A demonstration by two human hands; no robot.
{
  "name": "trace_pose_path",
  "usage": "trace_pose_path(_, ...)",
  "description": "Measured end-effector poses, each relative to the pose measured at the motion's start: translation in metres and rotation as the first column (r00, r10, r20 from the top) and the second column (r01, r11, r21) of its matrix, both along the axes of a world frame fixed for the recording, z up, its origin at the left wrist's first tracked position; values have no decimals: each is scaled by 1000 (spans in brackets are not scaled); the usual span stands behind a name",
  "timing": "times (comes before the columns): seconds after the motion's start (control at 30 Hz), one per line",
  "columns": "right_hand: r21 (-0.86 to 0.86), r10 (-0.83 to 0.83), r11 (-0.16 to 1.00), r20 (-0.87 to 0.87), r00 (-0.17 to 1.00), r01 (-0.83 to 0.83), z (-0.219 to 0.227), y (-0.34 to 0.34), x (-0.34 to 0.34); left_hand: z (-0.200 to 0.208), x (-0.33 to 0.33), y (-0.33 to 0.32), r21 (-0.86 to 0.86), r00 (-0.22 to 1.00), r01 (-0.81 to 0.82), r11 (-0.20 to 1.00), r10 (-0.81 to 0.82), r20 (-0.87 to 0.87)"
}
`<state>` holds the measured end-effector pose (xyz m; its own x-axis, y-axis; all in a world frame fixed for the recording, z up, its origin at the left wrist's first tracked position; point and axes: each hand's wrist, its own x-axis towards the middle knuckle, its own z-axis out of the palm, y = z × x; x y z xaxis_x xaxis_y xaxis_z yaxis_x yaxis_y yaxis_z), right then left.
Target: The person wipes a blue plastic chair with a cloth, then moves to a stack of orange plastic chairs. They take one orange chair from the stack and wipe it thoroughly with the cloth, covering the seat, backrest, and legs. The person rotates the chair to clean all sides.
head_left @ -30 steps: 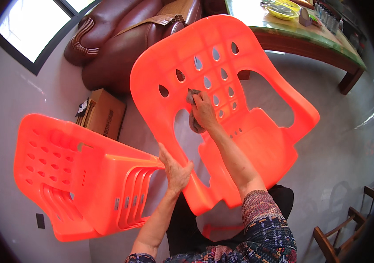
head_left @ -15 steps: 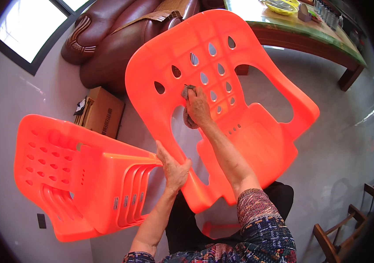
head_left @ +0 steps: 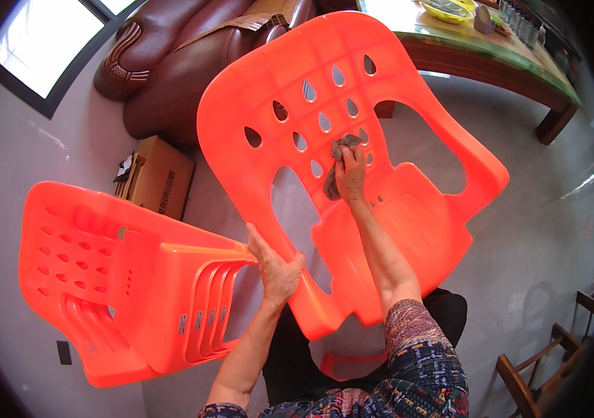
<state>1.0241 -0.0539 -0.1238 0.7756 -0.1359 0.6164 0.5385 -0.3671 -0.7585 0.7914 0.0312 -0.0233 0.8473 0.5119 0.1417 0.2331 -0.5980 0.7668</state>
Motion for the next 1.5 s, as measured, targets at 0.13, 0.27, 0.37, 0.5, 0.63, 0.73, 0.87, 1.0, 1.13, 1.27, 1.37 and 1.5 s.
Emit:
trace_pose_path(0.13,-349,-66,935,-12,998,58,-17,-2,-6,4,0,0,-101,1000,4,995,-4,2)
trace_pose_path(0.27,-183,32,980,-238,971,-77,-14,-3,1,6,0,1,-108,1000,-1,994,1,-5)
trace_pose_path(0.37,247,328,940,-464,823,-236,-18,-18,16,4,4,-1,-72,1000,18,997,-17,20)
trace_pose_path(0.5,673,675,677,-407,615,-298,9,-17,3,3,2,5,-40,1000,-2,999,3,15)
trace_pose_path(0.63,445,360,870,-276,891,-214,30,-4,-6,1,-2,5,-67,1000,-1,998,2,15)
trace_pose_path(0.73,-50,39,998,-125,991,-46,-6,-5,7,3,2,-2,-88,999,30,996,-27,27)
trace_pose_path(0.87,-488,-66,873,-85,994,16,-15,-4,0,5,2,0,-122,1000,1,993,0,14)
trace_pose_path(1.0,-253,9,964,-291,957,-86,-5,1,-15,-1,1,1,-18,1000,-8,1000,8,24)
trace_pose_path(1.13,-101,197,968,-263,945,-230,-31,6,-42,-1,5,0,-69,999,14,997,-11,51)
trace_pose_path(1.27,186,367,929,-330,870,-321,-12,12,-62,0,4,3,-43,998,1,999,2,62)
trace_pose_path(1.37,188,320,938,-142,937,-292,15,21,-53,1,0,1,-55,999,-3,998,5,33)
trace_pose_path(1.5,-149,177,970,-115,978,-193,-1,21,-41,4,-1,-4,-104,999,10,994,-6,39)
